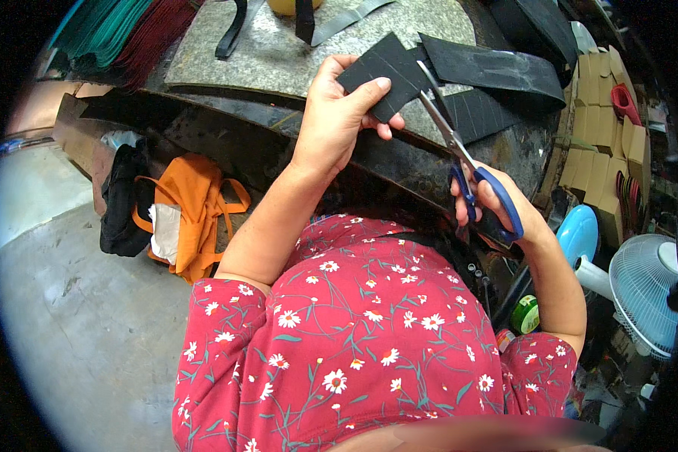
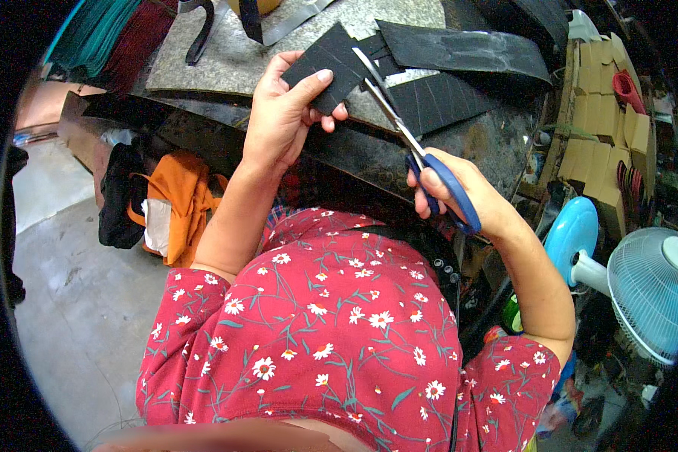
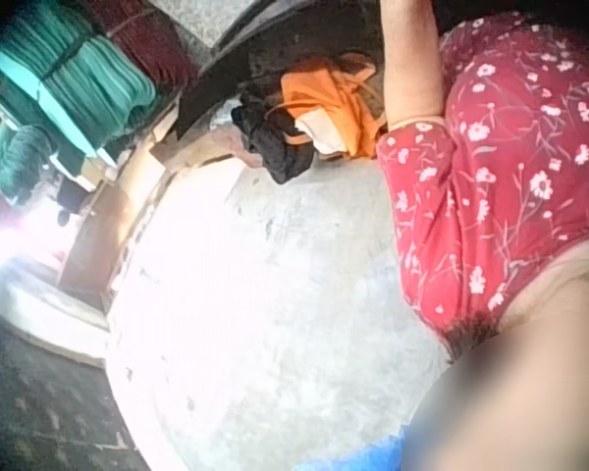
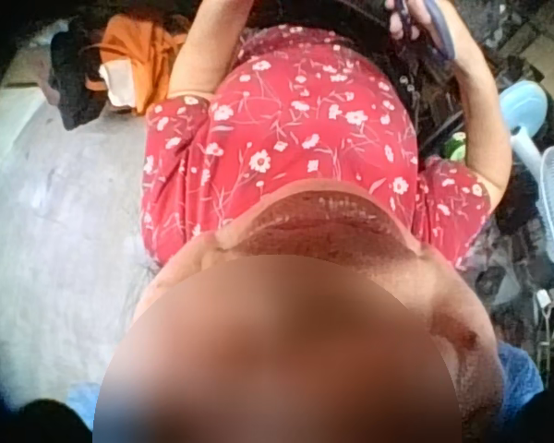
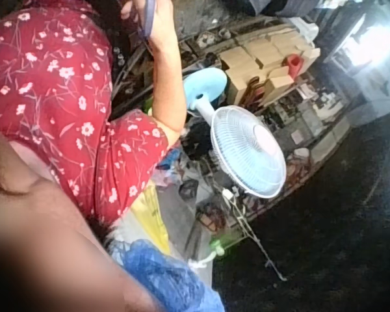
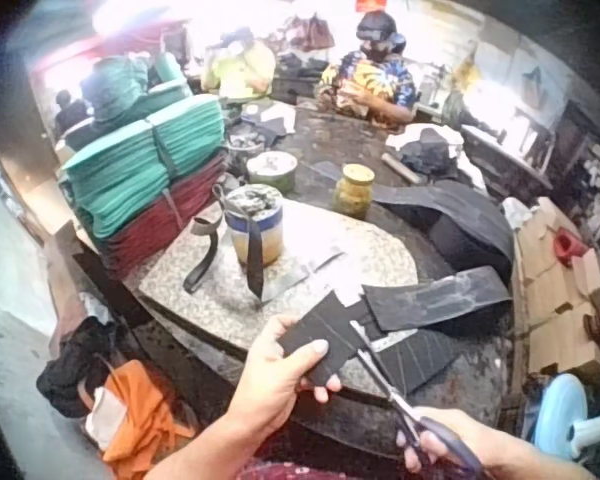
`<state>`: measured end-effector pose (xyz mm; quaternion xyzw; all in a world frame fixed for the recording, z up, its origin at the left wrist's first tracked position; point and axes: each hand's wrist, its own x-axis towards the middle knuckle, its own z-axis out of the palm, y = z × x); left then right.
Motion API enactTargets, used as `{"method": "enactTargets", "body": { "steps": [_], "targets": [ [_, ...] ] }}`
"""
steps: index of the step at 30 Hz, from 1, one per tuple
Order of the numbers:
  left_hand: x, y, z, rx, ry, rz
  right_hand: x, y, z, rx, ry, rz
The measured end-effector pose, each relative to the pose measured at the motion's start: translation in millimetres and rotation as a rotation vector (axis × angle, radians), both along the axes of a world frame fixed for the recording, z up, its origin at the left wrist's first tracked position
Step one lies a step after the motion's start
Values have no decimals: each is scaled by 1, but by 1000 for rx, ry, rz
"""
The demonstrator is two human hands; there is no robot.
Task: The person uses scissors to cut a long black fabric strip into multiple small rectangular pieces on a workbench. The cut pieces are placed on the table as the task proceeds.
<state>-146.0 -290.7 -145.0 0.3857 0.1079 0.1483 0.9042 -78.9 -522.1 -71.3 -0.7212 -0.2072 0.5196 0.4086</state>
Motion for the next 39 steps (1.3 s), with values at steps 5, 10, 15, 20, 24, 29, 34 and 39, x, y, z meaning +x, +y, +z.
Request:
{"method": "enactTargets", "body": {
  "steps": [5,10,15,20,24,29,34,39],
  "targets": [
    [-1,-5,2,41,-1,-84,4,4,-2,12,-37,34],
    [-1,-7,4,9,5,-13,5,10,1,-68,-135,92],
    [-1,-14,4,15,-20,-9,6,11,1,-82,-167,95],
    [-1,-16,4,5,5,-32,5,7,-5,-31,-76,62],
    [-3,-16,7,-7,19,-44,2,5,-7,33,-98,47],
    [-3,-14,7,-5,17,-36,-5,5,-6,44,34,-96],
    [0,-12,6,-5,10,-28,-6,5,-5,17,-5,-138],
    [3,-11,4,-33,24,-55,-5,11,-3,17,15,-166]
  ]
}}
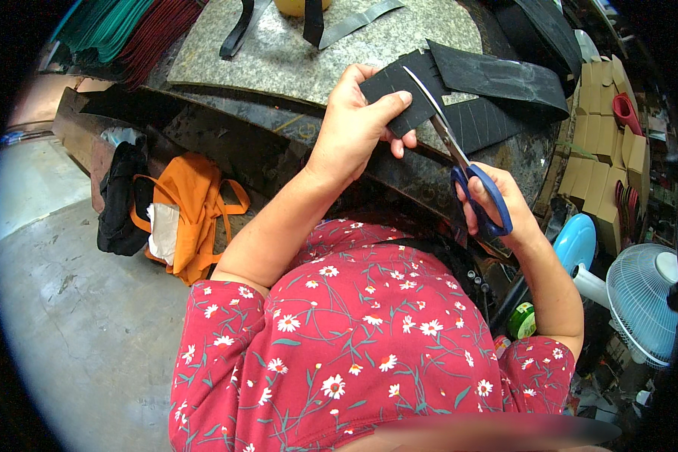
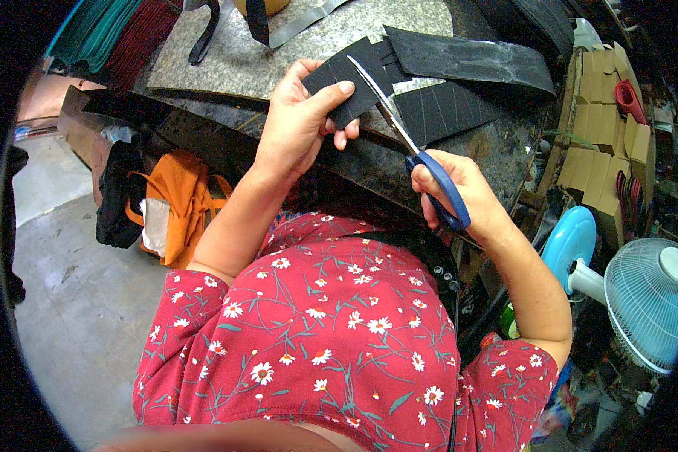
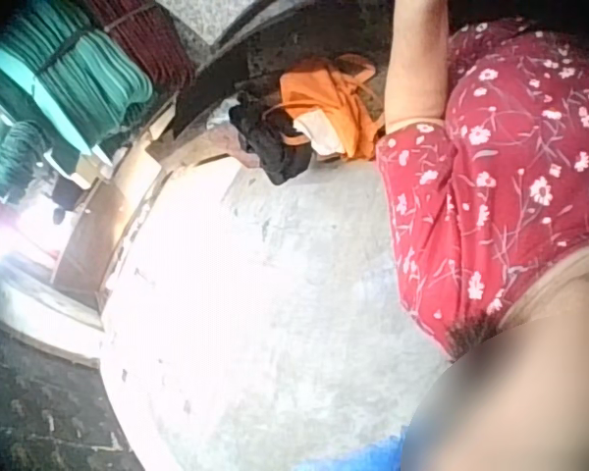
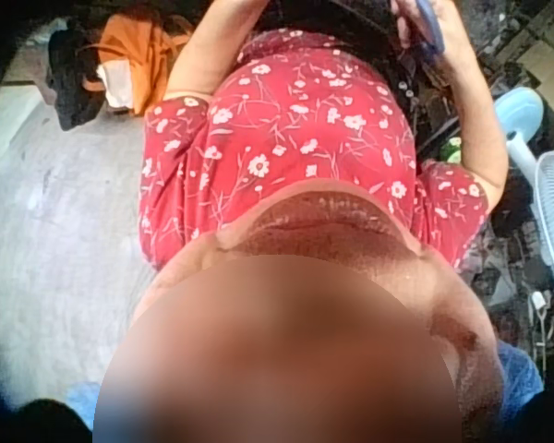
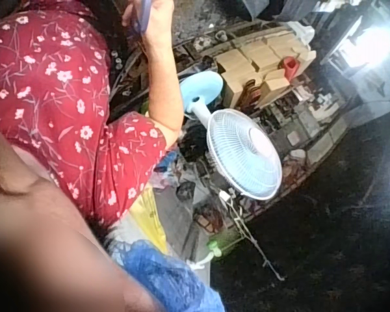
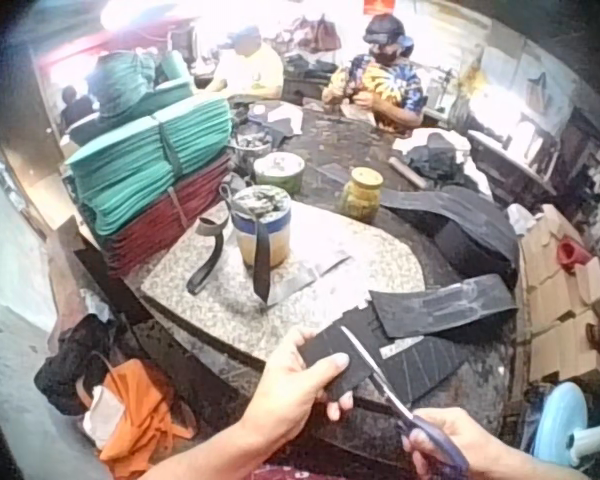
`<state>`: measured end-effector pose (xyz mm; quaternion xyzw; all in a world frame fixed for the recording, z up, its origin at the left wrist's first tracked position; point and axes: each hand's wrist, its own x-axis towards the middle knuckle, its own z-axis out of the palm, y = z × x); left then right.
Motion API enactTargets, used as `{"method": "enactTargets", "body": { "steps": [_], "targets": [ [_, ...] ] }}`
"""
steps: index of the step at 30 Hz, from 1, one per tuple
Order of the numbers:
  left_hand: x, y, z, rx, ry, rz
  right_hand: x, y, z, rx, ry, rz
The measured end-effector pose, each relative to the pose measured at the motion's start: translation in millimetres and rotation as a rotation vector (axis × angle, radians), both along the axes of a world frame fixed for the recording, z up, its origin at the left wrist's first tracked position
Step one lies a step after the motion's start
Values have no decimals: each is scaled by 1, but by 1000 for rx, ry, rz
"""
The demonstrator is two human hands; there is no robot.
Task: The person uses scissors to cut a long black fabric strip into multiple small rectangular pieces on a workbench. The cut pieces are placed on the table as the task proceeds.
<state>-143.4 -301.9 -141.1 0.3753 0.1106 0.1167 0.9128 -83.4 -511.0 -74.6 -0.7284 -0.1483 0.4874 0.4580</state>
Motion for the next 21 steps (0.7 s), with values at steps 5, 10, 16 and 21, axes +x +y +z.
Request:
{"method": "enactTargets", "body": {
  "steps": [5,10,16,21],
  "targets": [
    [2,0,-2,-8,-9,-91,10,11,0,-12,-40,37],
    [-5,6,-4,-28,36,-111,13,13,-8,-110,-2,-30],
    [-8,12,-6,41,-17,-21,9,-4,0,-50,83,16],
    [-4,6,-8,88,-55,49,-2,-12,3,-63,-64,154]
  ]
}}
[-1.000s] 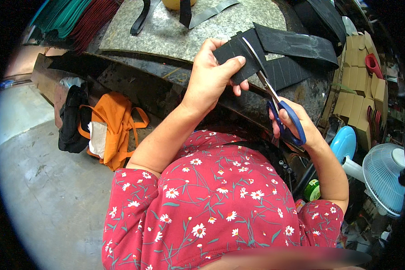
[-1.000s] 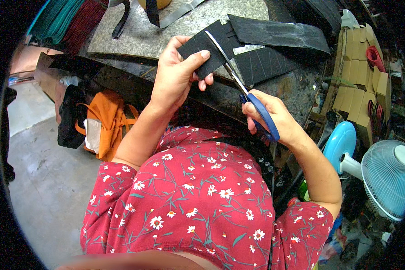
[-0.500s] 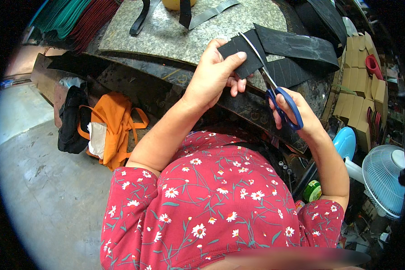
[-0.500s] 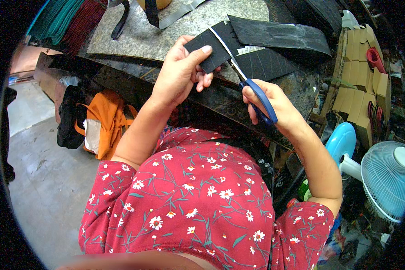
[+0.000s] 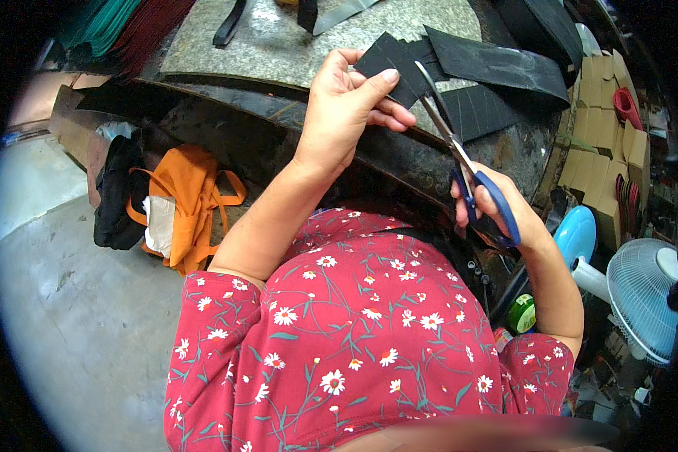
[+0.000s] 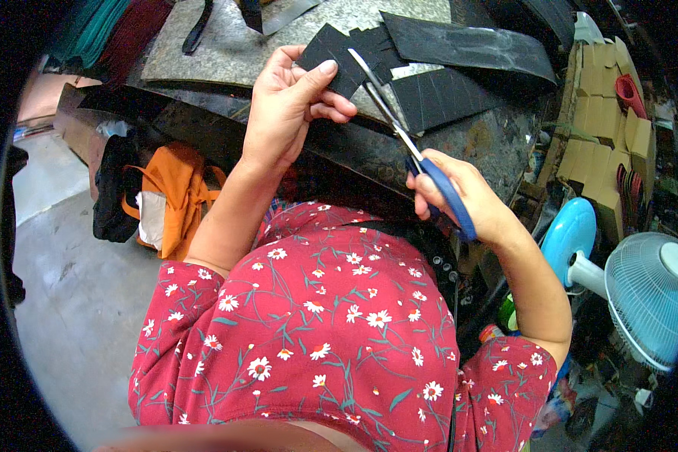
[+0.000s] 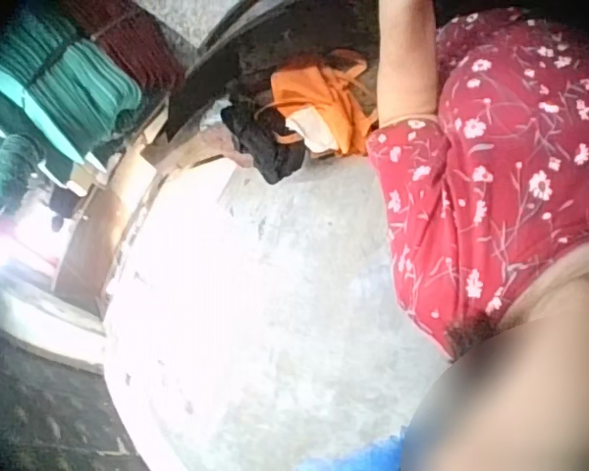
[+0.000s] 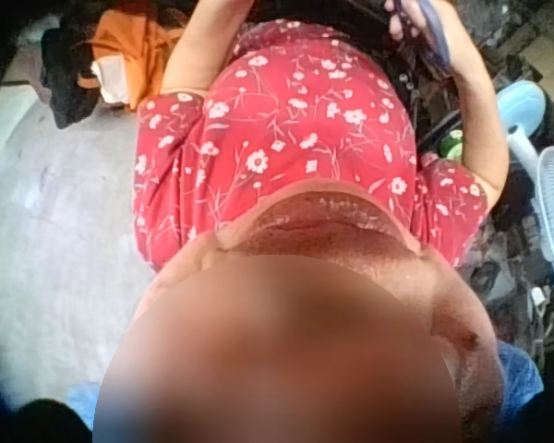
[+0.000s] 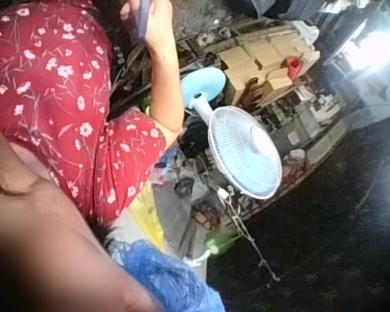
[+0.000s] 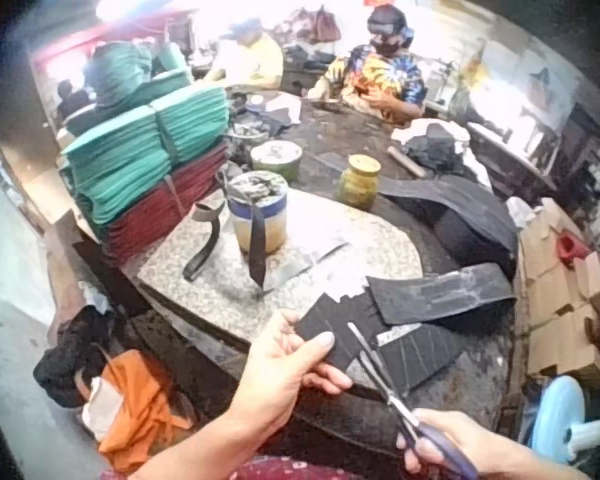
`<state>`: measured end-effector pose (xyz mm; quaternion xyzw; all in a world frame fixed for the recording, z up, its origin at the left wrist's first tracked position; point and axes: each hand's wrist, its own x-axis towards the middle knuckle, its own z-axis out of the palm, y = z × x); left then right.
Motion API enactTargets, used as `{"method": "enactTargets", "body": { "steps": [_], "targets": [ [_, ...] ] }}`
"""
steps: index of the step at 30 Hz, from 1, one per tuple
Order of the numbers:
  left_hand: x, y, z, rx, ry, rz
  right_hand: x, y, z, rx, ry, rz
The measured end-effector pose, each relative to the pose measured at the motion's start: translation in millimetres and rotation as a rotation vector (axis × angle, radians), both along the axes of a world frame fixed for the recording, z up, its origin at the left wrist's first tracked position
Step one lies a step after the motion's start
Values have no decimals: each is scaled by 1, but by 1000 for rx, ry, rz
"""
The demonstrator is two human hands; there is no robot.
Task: The person uses scissors to cut a long black fabric strip into multiple small rectangular pieces on a workbench. The cut pieces are placed on the table as the task proceeds.
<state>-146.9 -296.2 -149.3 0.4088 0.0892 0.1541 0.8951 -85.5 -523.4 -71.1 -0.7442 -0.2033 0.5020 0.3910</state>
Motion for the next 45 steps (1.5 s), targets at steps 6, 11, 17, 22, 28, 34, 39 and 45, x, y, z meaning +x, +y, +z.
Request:
{"method": "enactTargets", "body": {
  "steps": [6,11,17,22,28,34,39,45],
  "targets": [
    [2,-15,4,6,-25,12,-3,6,-3,21,-13,-42],
    [1,-18,5,-8,-28,36,-1,8,-4,29,-120,47],
    [0,-19,7,-34,-61,10,-3,5,-9,93,91,-57],
    [0,-18,8,-13,-22,7,-4,1,-7,55,140,-116],
    [1,-16,6,-36,-29,0,-8,3,-6,64,130,-163],
    [-3,-23,8,-92,-27,-113,2,12,-9,84,80,-102],
    [2,-17,4,2,46,-67,2,20,-12,72,62,-175],
    [12,-12,3,803,200,68,15,29,-13,3,57,-237]
  ]
}}
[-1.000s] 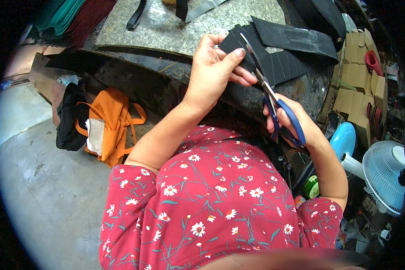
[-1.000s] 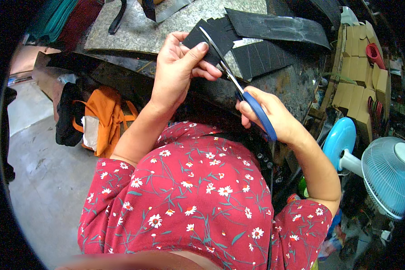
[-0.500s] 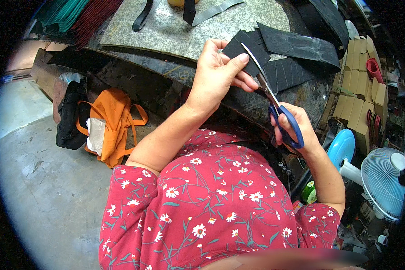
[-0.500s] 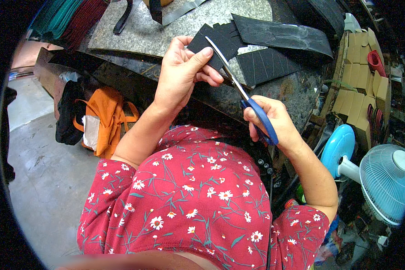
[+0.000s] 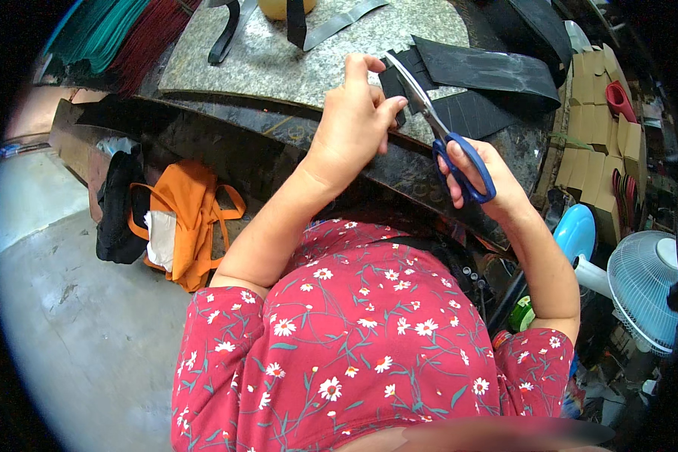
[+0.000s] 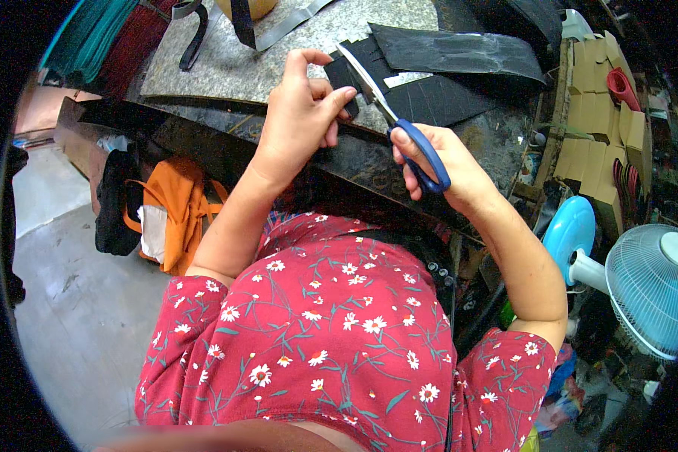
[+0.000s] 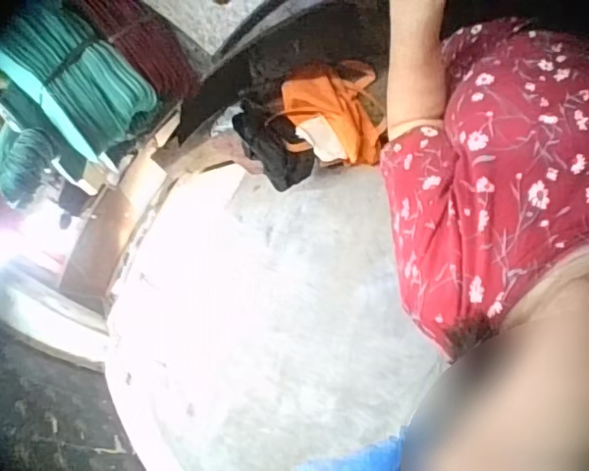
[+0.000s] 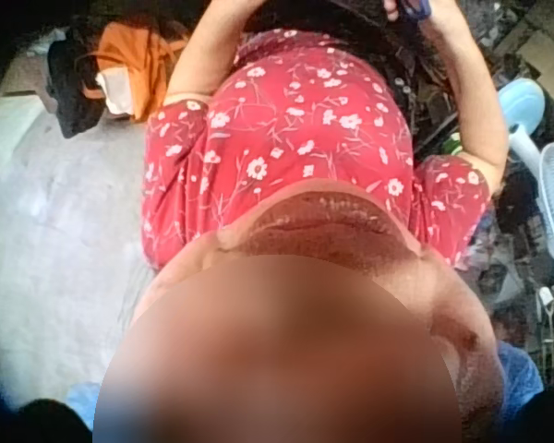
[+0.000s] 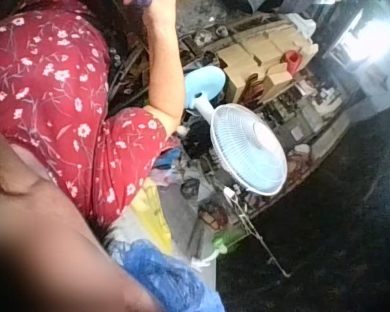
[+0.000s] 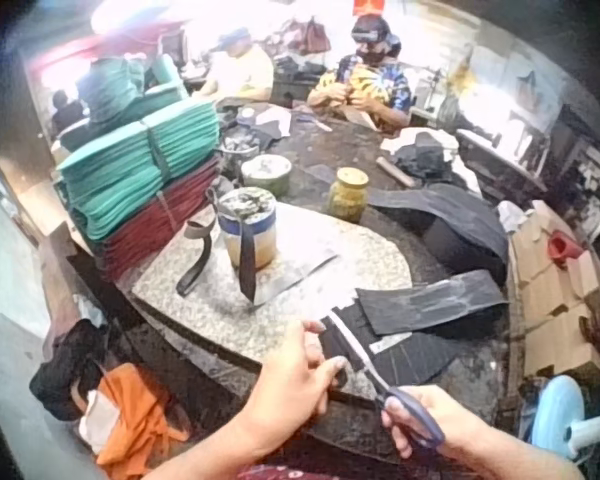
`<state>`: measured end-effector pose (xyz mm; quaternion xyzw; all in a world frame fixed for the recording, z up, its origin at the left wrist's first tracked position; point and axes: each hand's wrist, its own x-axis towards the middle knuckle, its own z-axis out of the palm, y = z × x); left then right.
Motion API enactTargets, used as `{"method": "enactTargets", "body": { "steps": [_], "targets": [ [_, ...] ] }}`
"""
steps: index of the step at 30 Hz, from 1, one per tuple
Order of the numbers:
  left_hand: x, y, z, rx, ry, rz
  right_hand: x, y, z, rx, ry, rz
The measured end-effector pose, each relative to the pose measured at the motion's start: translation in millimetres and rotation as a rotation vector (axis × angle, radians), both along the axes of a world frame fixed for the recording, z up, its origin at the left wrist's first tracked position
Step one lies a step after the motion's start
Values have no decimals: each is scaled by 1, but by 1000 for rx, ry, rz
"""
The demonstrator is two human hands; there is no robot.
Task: The person uses scissors to cut a long black fabric strip into multiple small rectangular pieces on a workbench. The cut pieces are placed on the table as the task proceeds.
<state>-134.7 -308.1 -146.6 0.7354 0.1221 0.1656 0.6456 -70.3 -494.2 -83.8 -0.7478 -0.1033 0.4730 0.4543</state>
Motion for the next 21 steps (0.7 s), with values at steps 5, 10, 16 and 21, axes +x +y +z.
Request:
{"method": "enactTargets", "body": {
  "steps": [5,10,16,21],
  "targets": [
    [2,-6,6,701,-23,216,5,-22,6,135,-131,-30],
    [12,-2,7,933,-314,98,16,-71,-3,265,-360,-184],
    [32,9,1,1055,-175,79,33,-98,-33,475,-375,-356],
    [56,18,-2,1189,-219,301,29,-96,-39,474,-413,-332]
  ]
}}
